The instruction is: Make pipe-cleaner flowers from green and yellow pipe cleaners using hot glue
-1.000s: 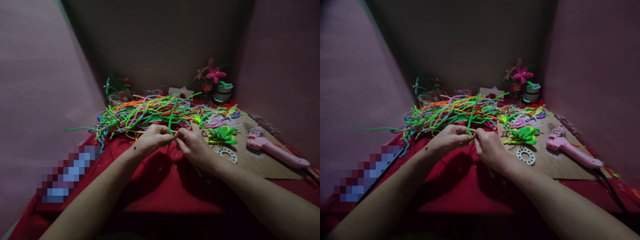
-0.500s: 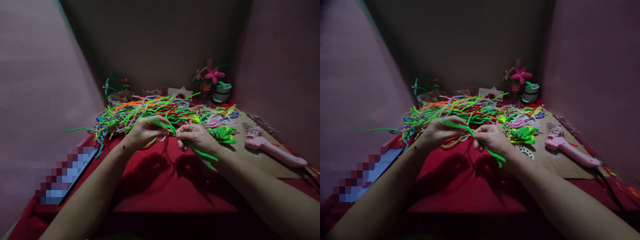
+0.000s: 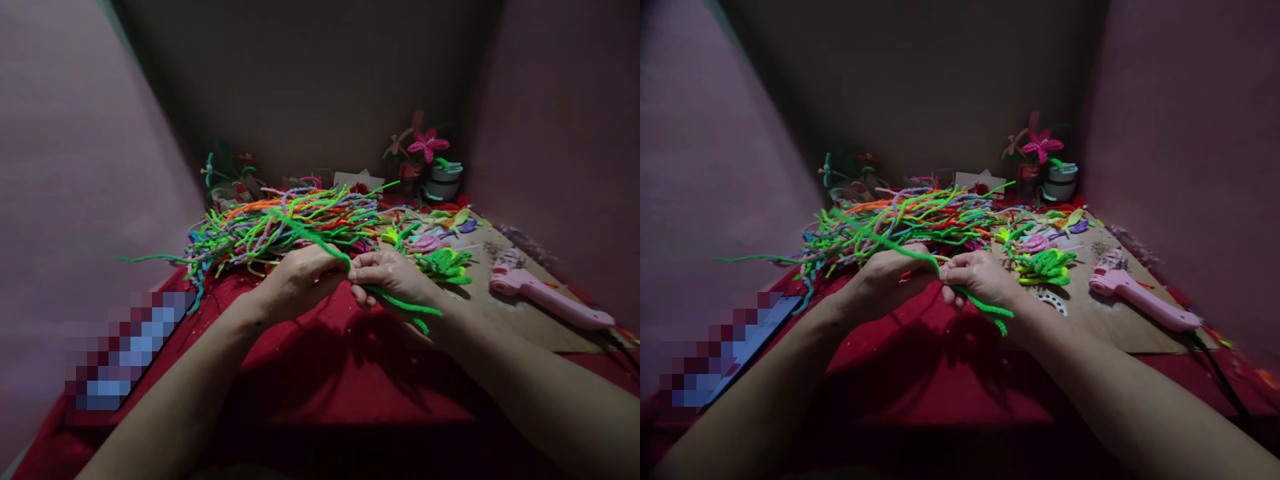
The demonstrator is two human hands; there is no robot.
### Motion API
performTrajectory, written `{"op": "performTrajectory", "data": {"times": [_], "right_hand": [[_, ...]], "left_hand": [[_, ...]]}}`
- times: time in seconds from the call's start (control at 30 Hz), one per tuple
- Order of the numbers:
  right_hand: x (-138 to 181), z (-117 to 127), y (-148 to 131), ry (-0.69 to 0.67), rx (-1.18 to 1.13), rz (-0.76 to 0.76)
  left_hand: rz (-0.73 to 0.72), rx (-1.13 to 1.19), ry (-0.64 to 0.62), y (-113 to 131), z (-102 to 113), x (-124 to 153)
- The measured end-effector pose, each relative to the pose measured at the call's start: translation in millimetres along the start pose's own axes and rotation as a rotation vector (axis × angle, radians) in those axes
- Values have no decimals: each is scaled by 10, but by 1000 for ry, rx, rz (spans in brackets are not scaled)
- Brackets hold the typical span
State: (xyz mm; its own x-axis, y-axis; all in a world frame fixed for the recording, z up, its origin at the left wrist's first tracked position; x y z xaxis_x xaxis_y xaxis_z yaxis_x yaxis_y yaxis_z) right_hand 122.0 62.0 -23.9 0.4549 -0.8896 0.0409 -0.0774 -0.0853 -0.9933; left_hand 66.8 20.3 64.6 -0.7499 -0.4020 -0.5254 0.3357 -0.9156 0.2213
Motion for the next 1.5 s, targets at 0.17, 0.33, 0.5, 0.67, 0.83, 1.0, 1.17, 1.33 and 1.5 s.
{"op": "performTrajectory", "data": {"times": [0.17, 0.33, 0.5, 0.67, 0.83, 1.0, 1.17, 1.33, 1.5], "right_hand": [[21, -71, -56, -38, -6, 22], [181, 6, -387, 238, 482, 340], [434, -241, -596, 444, 1241, 766], [320, -4, -499, 430, 863, 542], [192, 82, -367, 340, 443, 325], [141, 83, -295, 303, 313, 237], [124, 53, -237, 259, 278, 220], [108, 17, -210, 221, 192, 223], [60, 57, -88, 228, 89, 94]], "left_hand": [[157, -8, 74, -37, 43, 5], [792, 736, 194, -536, -143, 217], [1112, 1254, 183, -627, -512, 371], [1010, 1155, 215, -687, -416, 326], [861, 967, 111, -672, -259, 246], [776, 715, 48, -580, -137, 183], [726, 515, 67, -516, -81, 143], [708, 469, 68, -497, -95, 133], [639, 398, 107, -471, -103, 119]]}}
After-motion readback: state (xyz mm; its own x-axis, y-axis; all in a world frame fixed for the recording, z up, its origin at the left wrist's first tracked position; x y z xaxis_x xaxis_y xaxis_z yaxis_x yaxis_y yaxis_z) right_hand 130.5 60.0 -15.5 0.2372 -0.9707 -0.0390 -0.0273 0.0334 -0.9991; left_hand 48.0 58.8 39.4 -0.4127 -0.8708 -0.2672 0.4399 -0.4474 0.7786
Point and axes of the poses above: each hand's wrist, its own x-axis away from the middle knuckle, its own z-axis out of the back of the hand, y = z × x, the point moved 10 cm from there along -x, towards the middle knuckle, and after that the axes turned 8 degrees about x, right-handed, at the moved point
